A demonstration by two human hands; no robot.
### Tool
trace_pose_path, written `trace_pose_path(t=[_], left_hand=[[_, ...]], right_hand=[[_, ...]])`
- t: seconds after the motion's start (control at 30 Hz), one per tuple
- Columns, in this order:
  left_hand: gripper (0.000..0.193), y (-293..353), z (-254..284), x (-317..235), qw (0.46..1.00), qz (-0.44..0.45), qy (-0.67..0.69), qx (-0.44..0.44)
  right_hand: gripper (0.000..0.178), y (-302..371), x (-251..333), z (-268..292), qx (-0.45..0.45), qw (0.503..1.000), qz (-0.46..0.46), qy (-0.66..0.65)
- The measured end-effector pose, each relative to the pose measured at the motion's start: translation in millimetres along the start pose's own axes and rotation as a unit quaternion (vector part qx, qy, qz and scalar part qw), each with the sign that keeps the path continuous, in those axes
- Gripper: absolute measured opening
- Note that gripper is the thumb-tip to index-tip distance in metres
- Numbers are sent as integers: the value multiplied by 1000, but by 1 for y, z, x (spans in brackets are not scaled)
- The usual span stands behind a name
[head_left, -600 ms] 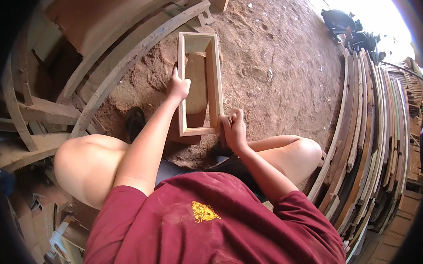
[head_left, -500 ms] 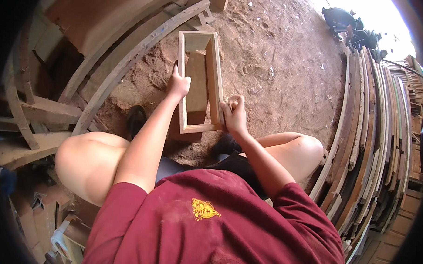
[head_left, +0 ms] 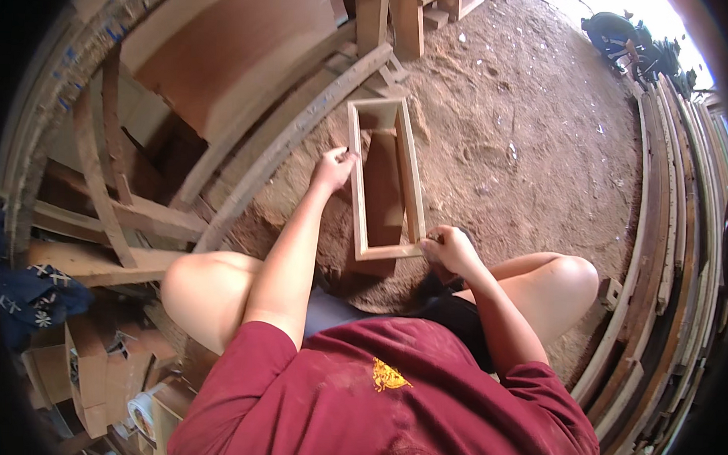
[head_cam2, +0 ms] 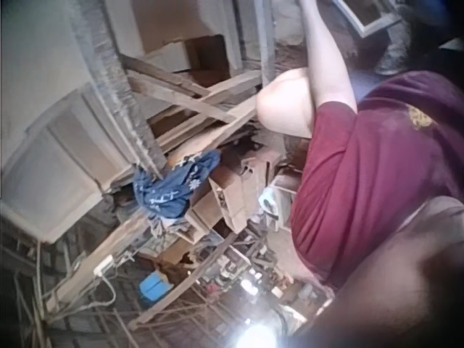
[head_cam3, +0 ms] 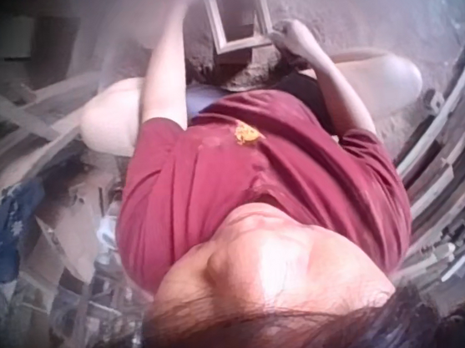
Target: The person sits on the ground and assembles a small rectangular wooden frame by hand. They fit the pieces together, adjust the joints, and then rub the edges of the frame against a flat wooden board to smooth them.
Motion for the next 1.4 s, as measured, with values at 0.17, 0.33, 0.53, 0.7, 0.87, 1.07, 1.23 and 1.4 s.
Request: trace_pose_path(t=[0.17, 0.33, 0.53, 0.7, 0.87, 1.07, 1.23, 1.4], left_hand=[[89, 33, -10, -56, 940, 260, -27, 219], [25, 28, -14, -16, 950, 258, 38, 174], [28, 70, -30, -24, 942, 291, 134, 95], [23, 85, -45, 5, 882, 300, 358, -59], [28, 108, -33, -29, 813, 330, 462, -131], [32, 123, -32, -14, 773, 379, 468, -200], [43, 135, -29, -17, 791, 384, 463, -109], [43, 201, -31, -71, 848, 354, 360, 163]], right_hand=[[48, -14, -8, 16, 70, 996, -52, 23], [39, -12, 10, 19, 53, 997, 0, 51], [34, -2, -8, 69, -211, 962, -9, -172], [29, -18, -5, 74, -345, 863, 28, -368], [28, -28, -8, 71, -365, 806, -10, -467], [24, -33, -22, 51, -311, 794, -60, -519], [15, -38, -20, 28, -307, 765, -89, -558], [17, -33, -23, 11, -269, 823, -97, -491]])
Point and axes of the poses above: each hand's wrist, its own y-axis away from the middle knuckle, its own z-axis out of the back of the hand, x = y × z, the point moved 1 cm from there along -y, towards the middle knuckle, and after that the axes turned 12 degrees about z, right-handed, at the moved point
